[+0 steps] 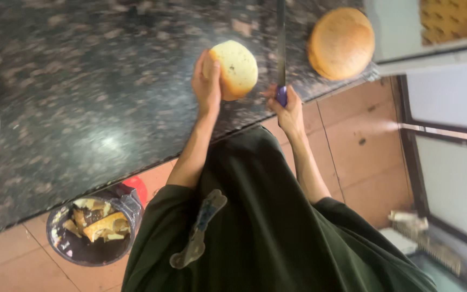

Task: The person slices several circular cakes into multiple layers using a long knife, then wipes the blade with a cloth.

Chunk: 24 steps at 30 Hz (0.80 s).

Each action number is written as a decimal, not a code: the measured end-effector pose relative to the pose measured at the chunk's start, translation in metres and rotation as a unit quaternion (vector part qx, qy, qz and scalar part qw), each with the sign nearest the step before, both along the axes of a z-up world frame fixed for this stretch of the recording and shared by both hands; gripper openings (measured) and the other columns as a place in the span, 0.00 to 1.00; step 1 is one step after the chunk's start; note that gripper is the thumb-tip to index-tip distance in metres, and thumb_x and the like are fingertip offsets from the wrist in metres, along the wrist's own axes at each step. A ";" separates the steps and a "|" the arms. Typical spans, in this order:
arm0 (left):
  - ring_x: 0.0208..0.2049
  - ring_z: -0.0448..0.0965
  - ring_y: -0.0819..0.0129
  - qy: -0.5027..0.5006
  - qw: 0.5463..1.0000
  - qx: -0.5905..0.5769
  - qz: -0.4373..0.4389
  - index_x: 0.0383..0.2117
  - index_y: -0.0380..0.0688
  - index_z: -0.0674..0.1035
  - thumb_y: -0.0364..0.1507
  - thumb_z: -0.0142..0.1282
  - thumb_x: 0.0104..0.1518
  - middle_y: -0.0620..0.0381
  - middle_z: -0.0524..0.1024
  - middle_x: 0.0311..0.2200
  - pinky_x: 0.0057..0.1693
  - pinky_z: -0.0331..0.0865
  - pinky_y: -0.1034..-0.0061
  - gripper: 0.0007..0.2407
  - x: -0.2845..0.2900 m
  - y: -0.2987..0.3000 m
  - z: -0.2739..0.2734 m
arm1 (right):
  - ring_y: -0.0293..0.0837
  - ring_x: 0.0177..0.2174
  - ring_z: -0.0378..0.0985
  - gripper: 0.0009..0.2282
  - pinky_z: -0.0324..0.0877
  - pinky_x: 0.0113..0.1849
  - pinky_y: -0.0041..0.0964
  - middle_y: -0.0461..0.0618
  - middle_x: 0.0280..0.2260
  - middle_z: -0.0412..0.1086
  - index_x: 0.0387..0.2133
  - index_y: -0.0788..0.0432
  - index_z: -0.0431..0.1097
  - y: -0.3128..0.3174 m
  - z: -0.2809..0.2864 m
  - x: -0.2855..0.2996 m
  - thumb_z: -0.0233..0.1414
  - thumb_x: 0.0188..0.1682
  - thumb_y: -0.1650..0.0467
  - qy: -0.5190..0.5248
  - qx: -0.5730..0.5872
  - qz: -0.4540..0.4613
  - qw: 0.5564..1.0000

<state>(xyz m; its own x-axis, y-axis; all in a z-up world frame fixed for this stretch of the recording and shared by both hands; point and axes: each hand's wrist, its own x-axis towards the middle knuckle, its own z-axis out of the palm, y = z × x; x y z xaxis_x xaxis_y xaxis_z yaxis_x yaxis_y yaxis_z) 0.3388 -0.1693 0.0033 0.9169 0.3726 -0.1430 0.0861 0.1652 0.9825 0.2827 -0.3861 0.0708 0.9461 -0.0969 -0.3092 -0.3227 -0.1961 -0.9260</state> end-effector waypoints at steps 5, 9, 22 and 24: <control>0.65 0.67 0.62 -0.013 0.999 -0.041 -0.003 0.64 0.34 0.68 0.35 0.56 0.66 0.47 0.69 0.63 0.69 0.62 0.68 0.24 0.000 -0.089 0.012 | 0.39 0.42 0.73 0.19 0.71 0.47 0.33 0.51 0.43 0.73 0.54 0.65 0.70 -0.064 0.015 -0.002 0.53 0.47 0.82 -0.047 -0.047 -0.046 0.997; 0.65 0.67 0.61 0.018 0.997 -0.065 -0.035 0.64 0.33 0.67 0.34 0.56 0.66 0.47 0.69 0.63 0.69 0.61 0.68 0.24 -0.002 -0.117 0.012 | 0.40 0.52 0.74 0.22 0.71 0.53 0.35 0.53 0.53 0.70 0.58 0.65 0.65 -0.098 0.004 -0.002 0.51 0.48 0.82 -0.035 0.076 -0.061 0.995; 0.62 0.70 0.63 0.021 0.985 -0.170 -0.029 0.64 0.33 0.66 0.30 0.57 0.65 0.48 0.69 0.62 0.68 0.64 0.67 0.23 -0.004 -0.158 0.001 | 0.47 0.63 0.65 0.13 0.64 0.55 0.35 0.63 0.65 0.60 0.41 0.62 0.64 -0.131 -0.019 0.002 0.45 0.45 0.86 -0.036 0.244 -0.010 0.969; 0.62 0.70 0.62 0.015 0.985 -0.168 -0.037 0.64 0.33 0.66 0.30 0.57 0.66 0.48 0.69 0.62 0.68 0.64 0.67 0.23 -0.004 -0.156 0.001 | 0.48 0.64 0.65 0.13 0.64 0.56 0.34 0.63 0.65 0.60 0.41 0.62 0.64 -0.132 -0.020 0.002 0.45 0.46 0.85 -0.031 0.256 -0.019 0.966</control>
